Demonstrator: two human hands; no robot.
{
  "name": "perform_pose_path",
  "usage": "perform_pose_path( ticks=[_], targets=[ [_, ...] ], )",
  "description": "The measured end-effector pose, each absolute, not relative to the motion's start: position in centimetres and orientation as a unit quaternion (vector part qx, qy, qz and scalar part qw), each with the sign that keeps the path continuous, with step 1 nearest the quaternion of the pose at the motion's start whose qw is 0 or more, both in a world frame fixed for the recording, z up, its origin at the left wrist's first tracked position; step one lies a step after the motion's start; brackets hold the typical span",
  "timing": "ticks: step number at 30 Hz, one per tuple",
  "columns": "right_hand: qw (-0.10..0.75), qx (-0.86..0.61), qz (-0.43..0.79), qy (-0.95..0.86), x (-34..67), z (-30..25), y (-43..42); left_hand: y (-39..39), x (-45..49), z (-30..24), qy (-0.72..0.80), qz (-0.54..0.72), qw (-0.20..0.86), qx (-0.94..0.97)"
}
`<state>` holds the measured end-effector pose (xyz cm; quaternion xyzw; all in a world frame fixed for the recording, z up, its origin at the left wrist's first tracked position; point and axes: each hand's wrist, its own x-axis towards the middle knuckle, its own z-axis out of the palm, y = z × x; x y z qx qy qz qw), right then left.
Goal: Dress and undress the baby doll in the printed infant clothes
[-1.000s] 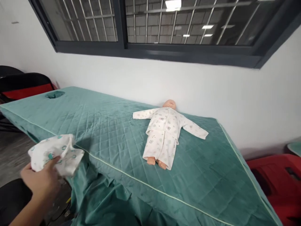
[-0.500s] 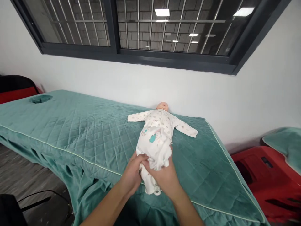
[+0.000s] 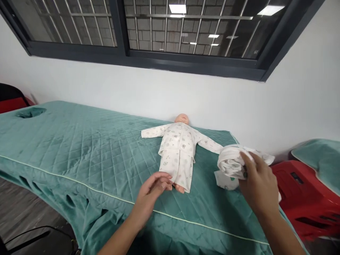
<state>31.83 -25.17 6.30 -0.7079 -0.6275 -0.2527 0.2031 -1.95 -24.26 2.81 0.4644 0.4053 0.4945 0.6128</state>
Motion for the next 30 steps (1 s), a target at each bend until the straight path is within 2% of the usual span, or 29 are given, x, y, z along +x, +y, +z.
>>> perform_pose_path(
  ticks=[2, 3, 5, 8, 12, 16, 18, 20, 25, 30],
  targets=[
    [0.098, -0.697, -0.224, -0.674, 33.5, 3.3, -25.3, -23.5, -2.5, 2.4, 0.416, 0.512, 0.588, 0.468],
    [0.071, -0.692, -0.213, -0.686, 34.1, 1.9, -25.5, -23.1, -2.7, 2.3, 0.421, 0.519, 0.576, 0.471],
    [0.041, -0.703, -0.208, -0.679, 35.0, 0.0, -26.0, -22.0, -3.2, 2.0, 0.431, 0.526, 0.555, 0.48],
    [0.05, -0.717, -0.203, -0.665, 34.8, 0.4, -27.1, -19.7, -3.5, 1.6, 0.44, 0.542, 0.515, 0.497],
    [0.142, -0.712, -0.18, -0.663, 31.4, 4.7, -26.8, -14.4, -2.6, 1.9, 0.443, 0.547, 0.435, 0.562],
    [0.309, -0.704, -0.127, -0.626, 26.9, 7.2, -20.8, -6.7, 0.3, 3.2, 0.43, 0.523, 0.314, 0.665],
    [0.398, -0.663, -0.045, -0.632, 25.0, 6.9, -15.8, -2.7, 2.2, 4.1, 0.417, 0.505, 0.28, 0.702],
    [0.449, -0.631, 0.045, -0.631, 23.6, 5.9, -10.3, 0.9, 4.1, 4.9, 0.434, 0.458, 0.282, 0.722],
    [0.486, -0.614, 0.16, -0.601, 22.6, 3.2, -0.4, 5.7, 7.0, 4.9, 0.426, 0.361, 0.278, 0.782],
    [0.534, -0.555, 0.236, -0.592, 23.5, 1.1, 1.4, 6.0, 7.7, 3.2, 0.427, 0.36, 0.249, 0.791]
  ],
)
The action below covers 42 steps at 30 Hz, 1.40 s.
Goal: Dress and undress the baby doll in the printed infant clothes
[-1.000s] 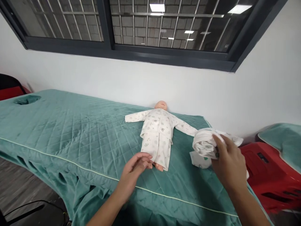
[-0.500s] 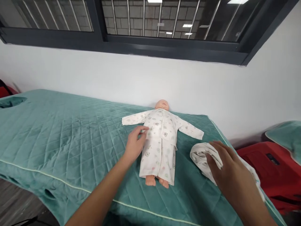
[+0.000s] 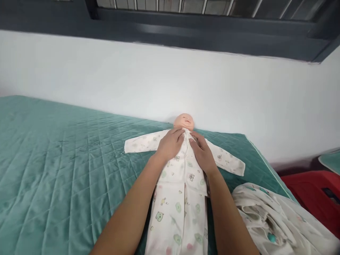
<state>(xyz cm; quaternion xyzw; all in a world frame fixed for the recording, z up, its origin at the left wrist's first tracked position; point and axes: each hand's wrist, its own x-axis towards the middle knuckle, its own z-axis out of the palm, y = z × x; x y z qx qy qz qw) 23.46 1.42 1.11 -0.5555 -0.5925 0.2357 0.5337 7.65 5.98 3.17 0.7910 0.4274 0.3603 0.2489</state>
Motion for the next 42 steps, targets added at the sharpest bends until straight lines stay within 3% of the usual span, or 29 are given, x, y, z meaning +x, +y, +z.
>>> perform_pose_path(
  ticks=[15, 27, 35, 42],
  targets=[
    [0.528, -0.549, 0.243, -0.6, 22.9, 1.8, 0.8, 5.5, 7.3, 3.8, 0.433, 0.334, 0.268, 0.793],
    [0.463, -0.565, 0.234, -0.642, 23.0, 2.1, 1.0, 5.3, 7.2, 4.1, 0.426, 0.328, 0.261, 0.802],
    [0.596, -0.55, 0.275, -0.517, 22.8, 0.7, 1.0, 5.2, 7.1, 4.1, 0.408, 0.356, 0.288, 0.79],
    [0.621, -0.523, 0.228, -0.538, 21.5, 0.6, -1.9, 4.9, 6.1, 4.0, 0.341, 0.391, 0.365, 0.773]
  ],
)
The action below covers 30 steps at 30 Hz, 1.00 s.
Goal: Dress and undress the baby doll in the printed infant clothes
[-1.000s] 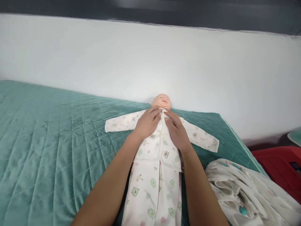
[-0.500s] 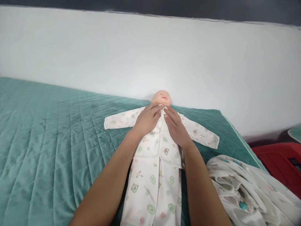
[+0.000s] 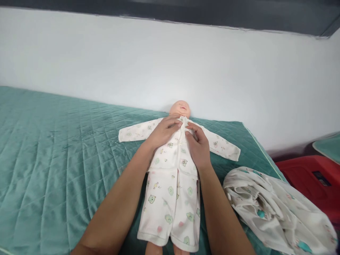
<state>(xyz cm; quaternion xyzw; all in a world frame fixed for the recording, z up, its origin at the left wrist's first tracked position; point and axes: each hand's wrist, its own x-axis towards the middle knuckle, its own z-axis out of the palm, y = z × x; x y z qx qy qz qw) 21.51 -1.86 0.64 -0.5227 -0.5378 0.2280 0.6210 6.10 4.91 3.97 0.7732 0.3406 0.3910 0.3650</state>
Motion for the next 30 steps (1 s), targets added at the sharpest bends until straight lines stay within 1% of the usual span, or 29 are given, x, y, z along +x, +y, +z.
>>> perform_pose_path(
  ticks=[4, 8, 16, 20, 27, 30],
  targets=[
    [0.588, -0.546, 0.193, -0.565, 20.9, 0.5, -3.7, 5.0, 5.7, 4.0, 0.327, 0.381, 0.396, 0.769],
    [0.559, -0.569, 0.191, -0.572, 20.8, 0.4, -4.3, 5.1, 5.6, 4.1, 0.334, 0.375, 0.417, 0.758],
    [0.532, -0.577, 0.198, -0.588, 20.9, 0.8, -4.0, 4.9, 5.8, 4.6, 0.347, 0.368, 0.41, 0.759],
    [0.534, -0.573, 0.187, -0.593, 20.8, 0.9, -3.9, 4.8, 6.4, 4.4, 0.358, 0.38, 0.367, 0.77],
    [0.593, -0.554, 0.233, -0.536, 21.0, 0.5, -3.5, 3.5, 7.6, 4.5, 0.372, 0.384, 0.233, 0.812],
    [0.619, -0.538, 0.26, -0.51, 21.4, 0.4, -3.2, 2.9, 7.4, 4.7, 0.359, 0.38, 0.227, 0.822]
  ],
)
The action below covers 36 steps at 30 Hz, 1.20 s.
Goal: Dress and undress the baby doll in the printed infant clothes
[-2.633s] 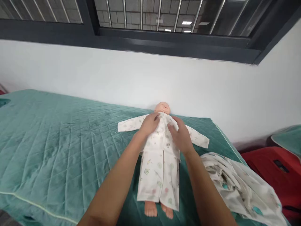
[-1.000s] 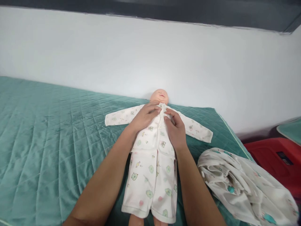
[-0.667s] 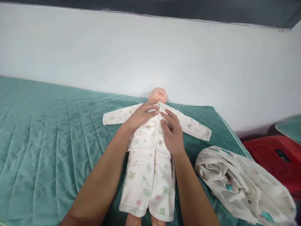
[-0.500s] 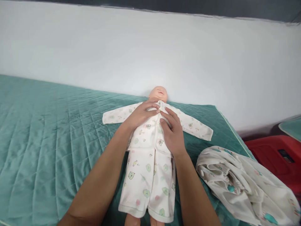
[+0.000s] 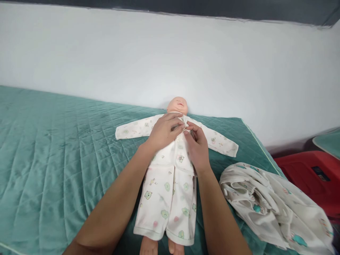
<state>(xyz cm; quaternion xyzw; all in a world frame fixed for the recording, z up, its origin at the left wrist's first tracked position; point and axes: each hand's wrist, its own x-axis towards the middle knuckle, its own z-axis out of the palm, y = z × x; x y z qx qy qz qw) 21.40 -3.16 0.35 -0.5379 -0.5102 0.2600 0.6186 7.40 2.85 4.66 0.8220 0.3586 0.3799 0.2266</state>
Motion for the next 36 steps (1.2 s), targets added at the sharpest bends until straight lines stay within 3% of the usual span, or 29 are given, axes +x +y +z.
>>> perform_pose_path(
  ticks=[27, 36],
  targets=[
    [0.594, -0.549, 0.198, -0.554, 20.6, 0.6, -5.9, 1.1, 2.9, 3.0, 0.296, 0.34, 0.368, 0.813],
    [0.592, -0.545, 0.205, -0.557, 20.7, 0.8, -6.1, 0.9, 3.1, 3.0, 0.295, 0.361, 0.368, 0.805]
  ],
)
